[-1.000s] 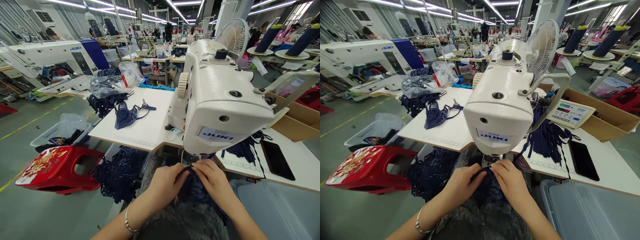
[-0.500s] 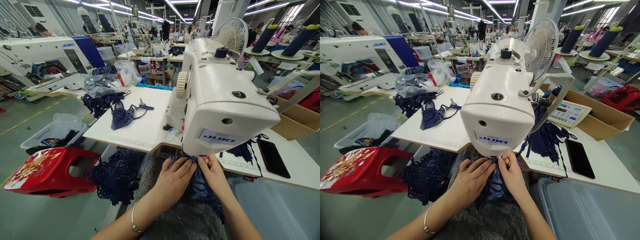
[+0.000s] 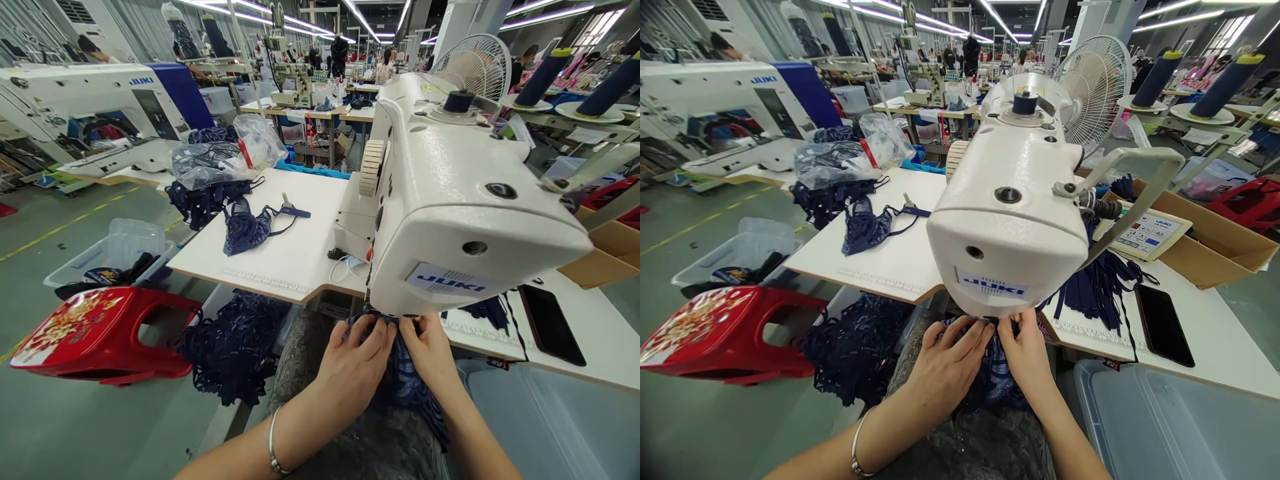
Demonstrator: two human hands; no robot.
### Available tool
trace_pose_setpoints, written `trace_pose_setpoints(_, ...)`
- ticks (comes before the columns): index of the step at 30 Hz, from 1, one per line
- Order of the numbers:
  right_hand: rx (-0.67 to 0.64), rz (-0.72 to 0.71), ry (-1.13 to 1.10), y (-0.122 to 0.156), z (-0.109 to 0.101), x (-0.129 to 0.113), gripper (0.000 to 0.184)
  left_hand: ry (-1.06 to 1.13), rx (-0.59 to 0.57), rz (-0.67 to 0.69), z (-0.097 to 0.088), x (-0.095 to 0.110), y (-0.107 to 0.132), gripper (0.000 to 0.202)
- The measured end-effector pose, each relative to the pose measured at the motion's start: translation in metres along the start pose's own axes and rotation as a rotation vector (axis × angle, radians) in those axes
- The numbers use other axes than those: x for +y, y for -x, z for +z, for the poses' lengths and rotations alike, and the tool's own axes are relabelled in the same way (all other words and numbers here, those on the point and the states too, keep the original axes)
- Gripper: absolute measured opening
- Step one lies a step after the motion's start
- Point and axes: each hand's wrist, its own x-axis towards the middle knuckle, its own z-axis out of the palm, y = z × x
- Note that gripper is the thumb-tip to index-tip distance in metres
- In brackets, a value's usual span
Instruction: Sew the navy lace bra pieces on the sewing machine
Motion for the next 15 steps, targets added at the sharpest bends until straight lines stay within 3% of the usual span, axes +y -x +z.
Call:
trace_pose_setpoints(9,-0.031,0.027,0.076,0.005,-0.008,0.004,0.033,-0.029,0.018,0.006,-0.002,0.003,-0.001,0.035)
trace_pose_setpoints(15,-0.129,-0.018,0.118,0.006,-0.040,0.025,0.034,-0.029,0.057,-0.004,-0.004,0.002,-0.004,0.031)
